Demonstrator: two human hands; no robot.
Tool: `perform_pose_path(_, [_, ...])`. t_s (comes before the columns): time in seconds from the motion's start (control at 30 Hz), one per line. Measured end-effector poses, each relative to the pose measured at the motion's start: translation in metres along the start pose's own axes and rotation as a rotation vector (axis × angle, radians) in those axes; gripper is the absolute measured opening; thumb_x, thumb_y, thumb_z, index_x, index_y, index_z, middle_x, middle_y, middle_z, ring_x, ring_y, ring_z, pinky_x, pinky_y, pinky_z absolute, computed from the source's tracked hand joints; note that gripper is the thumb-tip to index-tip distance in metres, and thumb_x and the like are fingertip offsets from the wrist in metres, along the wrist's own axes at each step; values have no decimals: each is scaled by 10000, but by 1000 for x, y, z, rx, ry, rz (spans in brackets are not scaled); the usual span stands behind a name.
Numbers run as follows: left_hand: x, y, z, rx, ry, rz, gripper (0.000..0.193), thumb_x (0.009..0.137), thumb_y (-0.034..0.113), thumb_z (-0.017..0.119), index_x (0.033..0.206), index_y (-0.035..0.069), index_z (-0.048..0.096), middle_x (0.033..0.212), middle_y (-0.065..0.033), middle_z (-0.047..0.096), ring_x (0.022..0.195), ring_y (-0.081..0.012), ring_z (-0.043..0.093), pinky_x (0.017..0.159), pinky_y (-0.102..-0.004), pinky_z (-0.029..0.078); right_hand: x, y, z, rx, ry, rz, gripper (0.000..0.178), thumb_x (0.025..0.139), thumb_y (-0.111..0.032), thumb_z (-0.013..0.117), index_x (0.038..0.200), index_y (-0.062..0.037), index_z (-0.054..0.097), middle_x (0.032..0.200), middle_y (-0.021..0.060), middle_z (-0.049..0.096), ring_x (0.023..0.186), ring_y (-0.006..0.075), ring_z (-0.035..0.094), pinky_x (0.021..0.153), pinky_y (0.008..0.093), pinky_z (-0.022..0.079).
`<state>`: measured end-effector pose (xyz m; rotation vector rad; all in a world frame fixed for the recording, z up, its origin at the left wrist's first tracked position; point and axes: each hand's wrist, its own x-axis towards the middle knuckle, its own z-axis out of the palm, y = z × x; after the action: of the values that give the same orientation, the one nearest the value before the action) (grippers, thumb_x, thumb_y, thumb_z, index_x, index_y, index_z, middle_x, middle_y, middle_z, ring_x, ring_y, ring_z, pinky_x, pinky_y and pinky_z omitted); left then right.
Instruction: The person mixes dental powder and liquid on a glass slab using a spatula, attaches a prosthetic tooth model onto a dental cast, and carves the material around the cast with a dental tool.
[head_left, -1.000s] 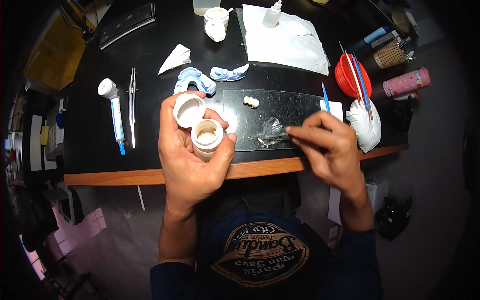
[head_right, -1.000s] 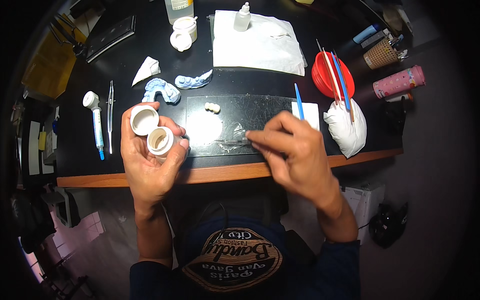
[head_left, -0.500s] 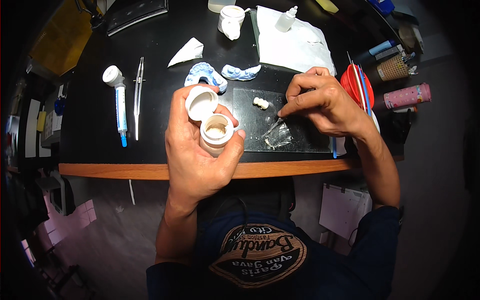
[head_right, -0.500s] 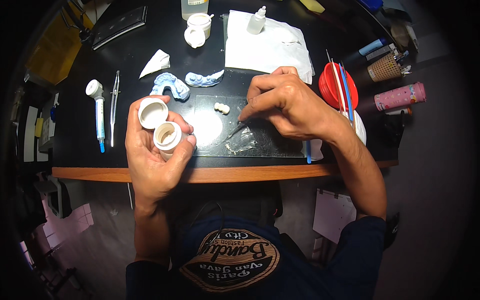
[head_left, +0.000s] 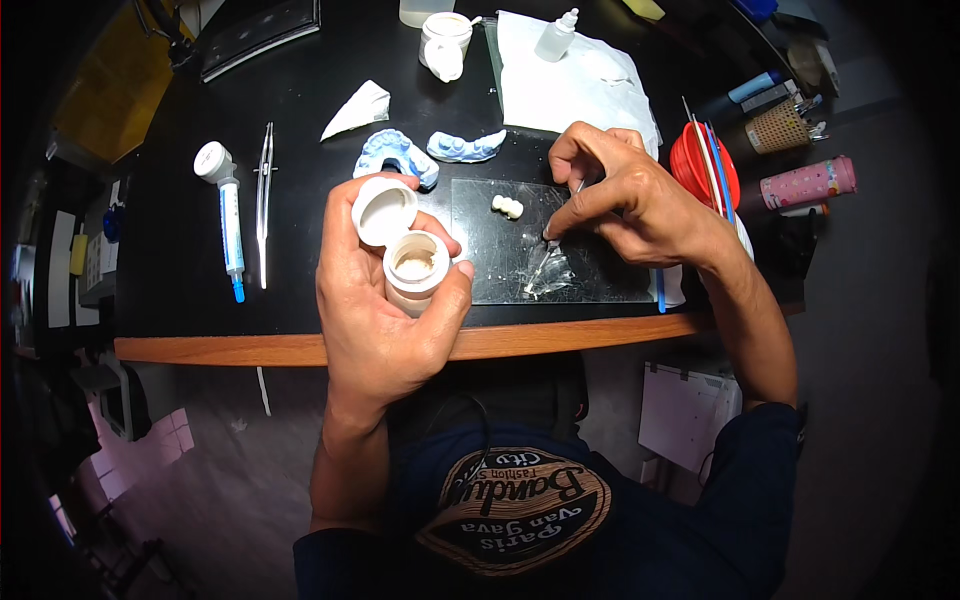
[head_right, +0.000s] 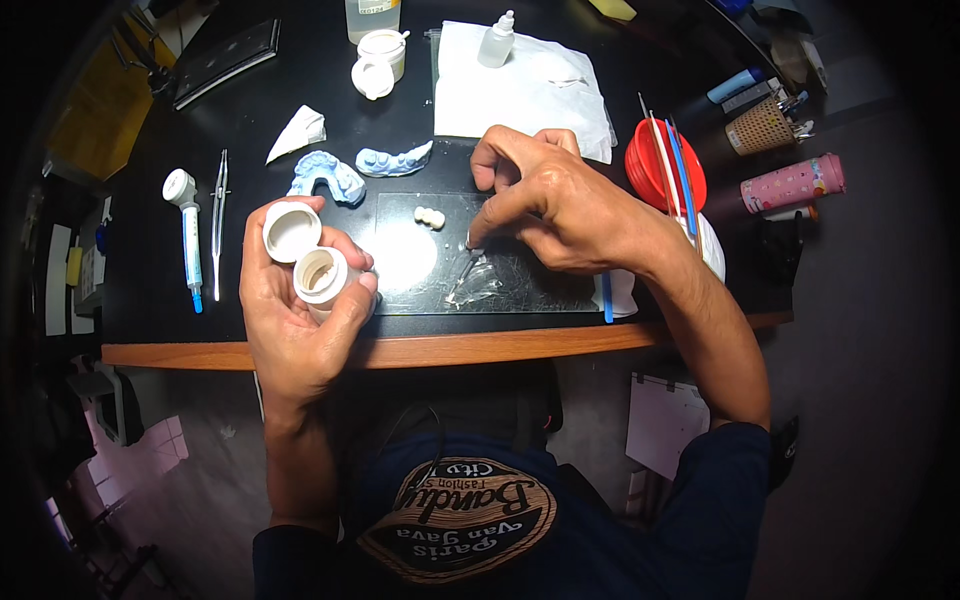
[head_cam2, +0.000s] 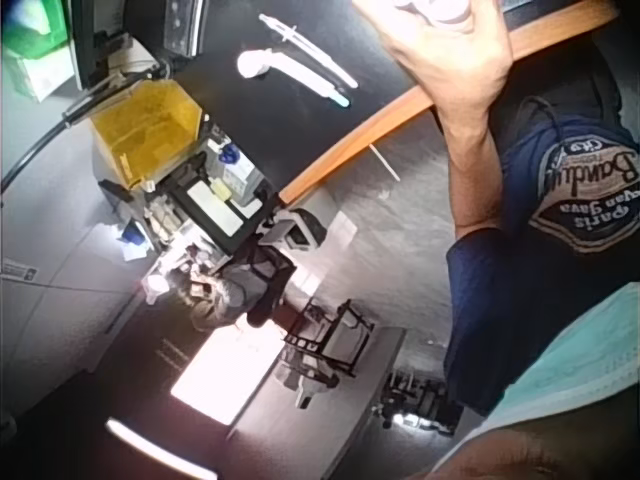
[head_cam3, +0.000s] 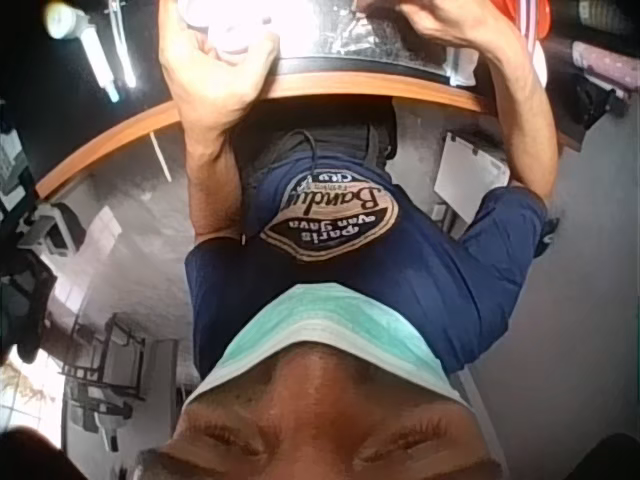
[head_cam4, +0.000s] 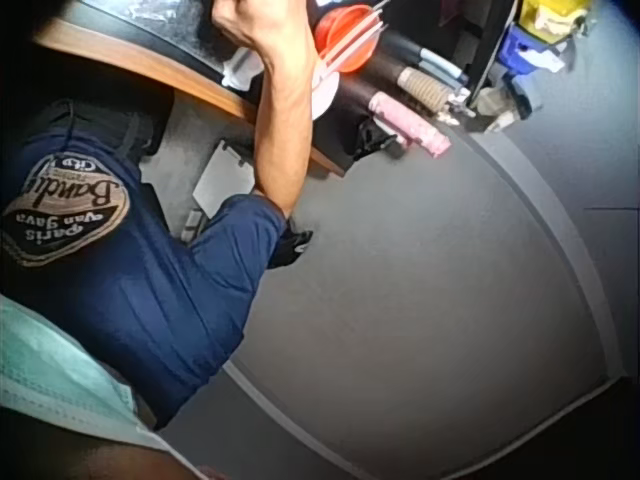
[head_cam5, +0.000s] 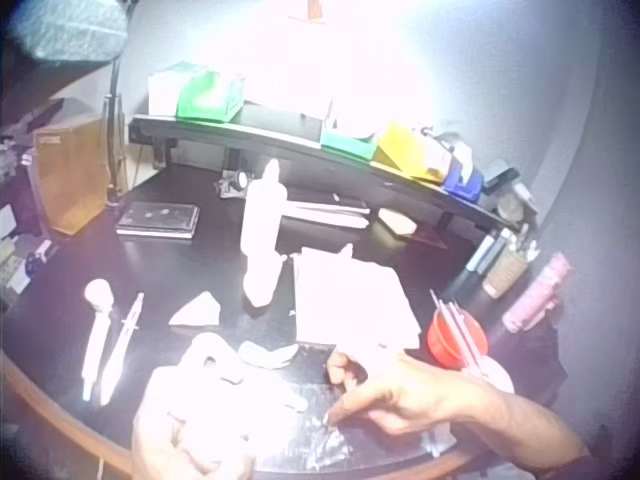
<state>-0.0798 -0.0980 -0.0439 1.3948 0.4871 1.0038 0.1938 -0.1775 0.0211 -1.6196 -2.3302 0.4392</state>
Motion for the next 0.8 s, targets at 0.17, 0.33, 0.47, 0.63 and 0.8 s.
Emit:
perform_pose_path(0.17, [0, 2, 0, 0, 2, -6, 599, 847, -113, 726, 1371, -22, 451, 962, -82, 673, 906, -102, 667, 849, -261, 540, -2, 1, -3, 18, -23, 15, 408, 685, 94, 699, 957, -149, 881, 1121, 37, 560, 1040, 181, 577, 1022, 377, 359])
perform_pose_path(0.33, [-1, 1, 0, -3, 0, -11, 600, 850, -111, 727, 1375, -24, 449, 966, -81, 673, 910, -104, 671, 851, -261, 541, -6, 5, -2, 131, -80, 76, 269, 824, 48, 751, 959, -152, 870, 1060, 31, 516, 1092, 208, 543, 1028, 437, 330])
perform_pose_path(0.47, [-1, 1, 0, -1, -6, -13, 600, 852, -110, 726, 1377, -24, 448, 968, -81, 675, 909, -104, 674, 856, -263, 545, -7, 6, -3, 129, -81, 93, 225, 850, 27, 765, 954, -143, 868, 1043, 30, 513, 1068, 210, 539, 1013, 444, 336])
perform_pose_path(0.63, [-1, 1, 0, 2, -3, -22, 601, 855, -107, 729, 1378, -22, 447, 971, -81, 677, 912, -105, 679, 858, -265, 548, -13, 10, -3, 136, -42, 84, 225, 841, 39, 758, 943, -130, 865, 1030, 30, 514, 1007, 208, 552, 997, 446, 353])
perform_pose_path(0.8, [0, 2, -1, 0, 1, -36, 588, 859, -102, 734, 1370, -22, 455, 969, -80, 685, 921, -107, 686, 864, -265, 548, -23, 3, -3, 216, 58, 141, 211, 830, 47, 754, 983, -64, 848, 1039, 45, 498, 1001, 191, 534, 869, 341, 441])
